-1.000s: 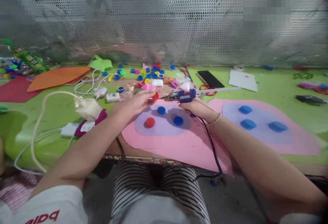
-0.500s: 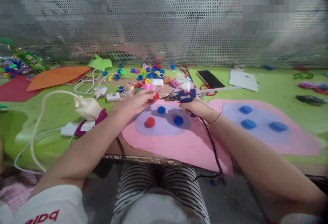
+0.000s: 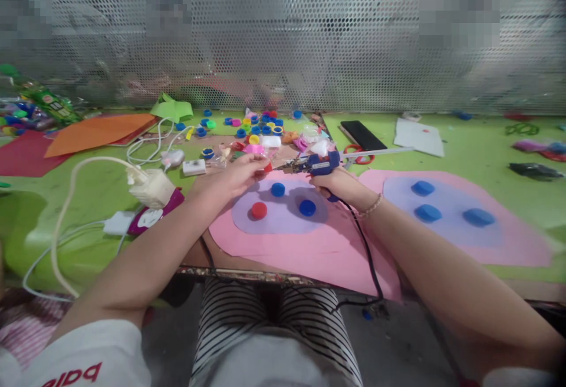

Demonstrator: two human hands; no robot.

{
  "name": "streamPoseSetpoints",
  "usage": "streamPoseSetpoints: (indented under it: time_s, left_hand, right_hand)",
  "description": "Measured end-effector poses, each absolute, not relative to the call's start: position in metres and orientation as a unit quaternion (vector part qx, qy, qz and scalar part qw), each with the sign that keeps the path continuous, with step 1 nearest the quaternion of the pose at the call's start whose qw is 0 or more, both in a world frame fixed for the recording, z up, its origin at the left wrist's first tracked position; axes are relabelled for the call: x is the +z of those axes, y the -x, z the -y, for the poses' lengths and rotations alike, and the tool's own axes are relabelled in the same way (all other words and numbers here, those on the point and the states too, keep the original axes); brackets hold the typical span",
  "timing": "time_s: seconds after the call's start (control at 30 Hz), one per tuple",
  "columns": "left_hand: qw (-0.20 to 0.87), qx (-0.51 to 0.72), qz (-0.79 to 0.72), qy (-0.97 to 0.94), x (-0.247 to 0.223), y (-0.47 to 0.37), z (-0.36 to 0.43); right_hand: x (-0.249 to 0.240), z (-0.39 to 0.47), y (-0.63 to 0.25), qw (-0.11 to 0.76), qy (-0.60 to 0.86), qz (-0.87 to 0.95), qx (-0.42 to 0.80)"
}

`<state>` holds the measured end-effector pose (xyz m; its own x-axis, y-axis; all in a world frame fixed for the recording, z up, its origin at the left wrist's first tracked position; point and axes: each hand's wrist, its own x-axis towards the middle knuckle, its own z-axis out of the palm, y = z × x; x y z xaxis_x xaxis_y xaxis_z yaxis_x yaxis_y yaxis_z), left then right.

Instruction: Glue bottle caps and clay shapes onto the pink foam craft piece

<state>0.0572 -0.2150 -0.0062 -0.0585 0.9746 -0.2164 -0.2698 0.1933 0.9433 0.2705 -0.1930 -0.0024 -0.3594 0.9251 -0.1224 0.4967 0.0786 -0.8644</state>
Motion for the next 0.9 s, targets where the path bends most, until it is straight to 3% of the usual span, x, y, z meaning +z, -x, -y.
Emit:
streamPoseSetpoints:
  time_s: [0.9]
  left_hand:
    - [0.593, 0.51, -0.497, -0.375, -0.0077, -0.0579, 0.2151]
  right_hand:
    - [-0.0051, 0.1904, -0.2713, 0.251, 0.499, 0.669, 0.49]
